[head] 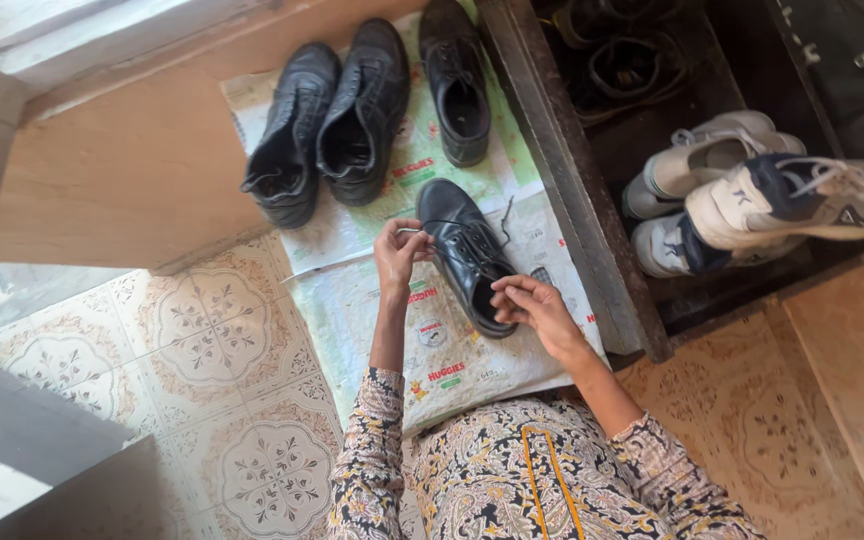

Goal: The person removes laces from a black shoe and then re-laces it by threading the laces through the eyelets and tying them. The person repeats this process on a second black shoe.

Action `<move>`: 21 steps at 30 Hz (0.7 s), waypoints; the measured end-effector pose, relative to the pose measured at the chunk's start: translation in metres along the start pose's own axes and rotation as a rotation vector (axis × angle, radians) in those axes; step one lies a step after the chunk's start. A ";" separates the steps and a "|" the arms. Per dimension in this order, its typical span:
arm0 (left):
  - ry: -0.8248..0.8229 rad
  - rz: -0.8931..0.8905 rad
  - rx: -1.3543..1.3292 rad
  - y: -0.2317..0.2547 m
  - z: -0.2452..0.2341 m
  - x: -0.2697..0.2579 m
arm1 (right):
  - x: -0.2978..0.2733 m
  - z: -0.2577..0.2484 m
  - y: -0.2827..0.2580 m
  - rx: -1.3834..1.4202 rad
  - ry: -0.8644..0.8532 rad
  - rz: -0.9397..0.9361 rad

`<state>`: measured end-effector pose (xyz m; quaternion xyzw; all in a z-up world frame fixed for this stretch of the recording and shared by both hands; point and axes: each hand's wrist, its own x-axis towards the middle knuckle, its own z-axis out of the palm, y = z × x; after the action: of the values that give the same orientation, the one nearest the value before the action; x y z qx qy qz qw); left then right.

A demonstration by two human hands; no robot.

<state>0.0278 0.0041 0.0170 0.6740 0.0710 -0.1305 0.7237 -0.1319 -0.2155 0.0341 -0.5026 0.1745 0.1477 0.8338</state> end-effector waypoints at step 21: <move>-0.427 0.705 0.454 0.074 0.033 -0.110 | -0.018 0.052 -0.045 -0.240 0.094 -0.012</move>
<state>-0.0590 -0.0141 0.1214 0.7562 -0.3429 -0.0249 0.5567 -0.1219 -0.1910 0.1000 -0.6063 0.1916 0.1389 0.7592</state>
